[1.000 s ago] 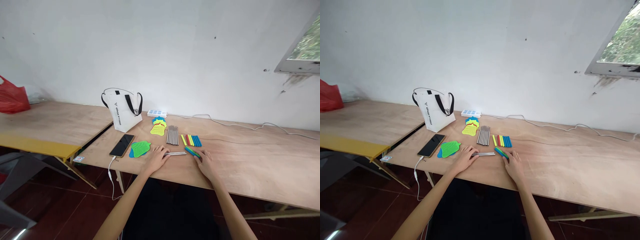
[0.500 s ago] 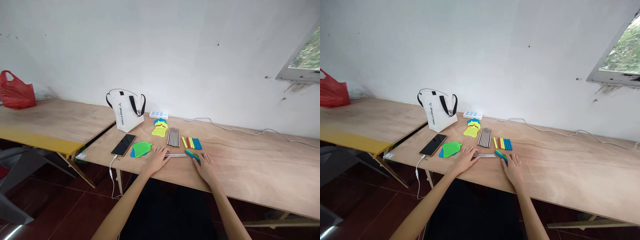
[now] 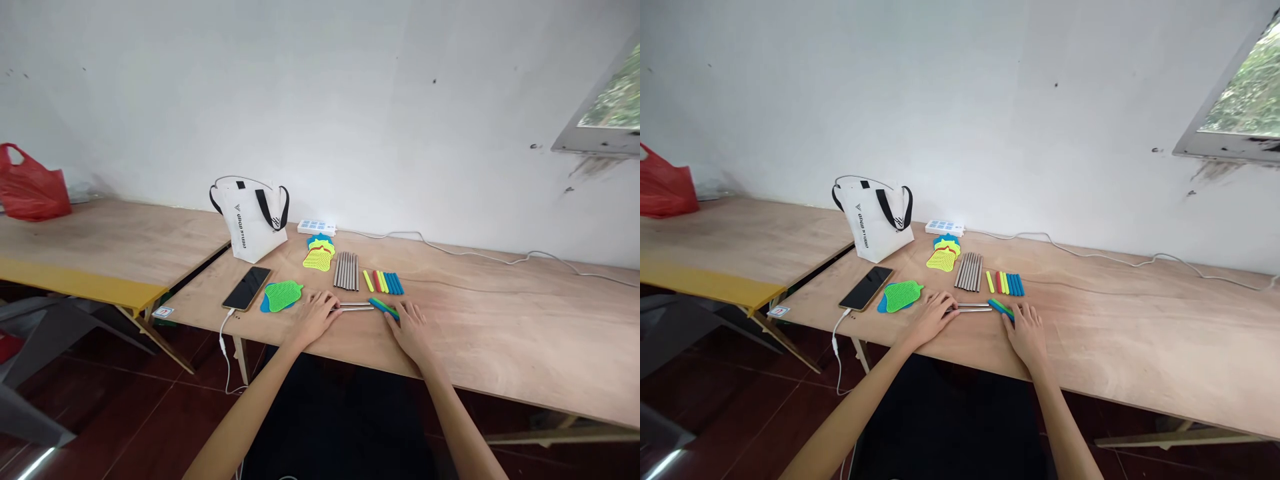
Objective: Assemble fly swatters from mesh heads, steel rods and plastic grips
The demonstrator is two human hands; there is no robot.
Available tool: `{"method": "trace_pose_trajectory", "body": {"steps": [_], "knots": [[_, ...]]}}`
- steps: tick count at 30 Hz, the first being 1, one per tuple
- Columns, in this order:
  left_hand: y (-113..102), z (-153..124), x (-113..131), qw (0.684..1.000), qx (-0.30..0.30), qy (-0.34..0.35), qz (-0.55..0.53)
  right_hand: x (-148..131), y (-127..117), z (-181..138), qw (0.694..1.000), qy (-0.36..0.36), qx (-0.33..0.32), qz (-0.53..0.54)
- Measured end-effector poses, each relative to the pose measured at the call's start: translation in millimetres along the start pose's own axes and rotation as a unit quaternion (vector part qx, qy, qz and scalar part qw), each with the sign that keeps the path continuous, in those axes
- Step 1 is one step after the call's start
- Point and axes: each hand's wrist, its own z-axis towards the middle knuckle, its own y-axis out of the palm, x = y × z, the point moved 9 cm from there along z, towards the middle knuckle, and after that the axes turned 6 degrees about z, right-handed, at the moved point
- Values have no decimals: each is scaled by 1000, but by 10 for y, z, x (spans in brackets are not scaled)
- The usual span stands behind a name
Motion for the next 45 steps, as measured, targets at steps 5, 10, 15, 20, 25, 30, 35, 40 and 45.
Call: {"method": "trace_pose_trajectory", "body": {"steps": [5, 10, 15, 20, 25, 30, 35, 40, 45], "knots": [[32, 8, -25, 1000, 18, -2, 7, 2, 8, -8, 1000, -4, 11, -15], [44, 18, -29, 1000, 15, -4, 17, 34, 23, -12, 1000, 6, 16, -23], [22, 16, -41, 999, 23, -16, 16, 50, 12, -7, 1000, 12, 18, -10], [61, 21, -54, 1000, 24, -7, 6, 37, -15, -2, 999, 4, 28, 20], [95, 25, -73, 1000, 18, -3, -12, 65, -37, -10, 998, 13, 49, 43], [81, 19, -85, 999, 25, -7, -33, 68, -32, -9, 998, 9, 44, 51], [91, 22, -105, 998, 31, -10, -55, 24, -33, 15, 994, -23, 24, 101], [114, 28, -112, 998, 31, -8, -54, -16, -47, 21, 991, -43, 17, 122], [137, 34, -116, 998, 23, -1, -53, -66, -72, 15, 991, -60, 24, 120]]}}
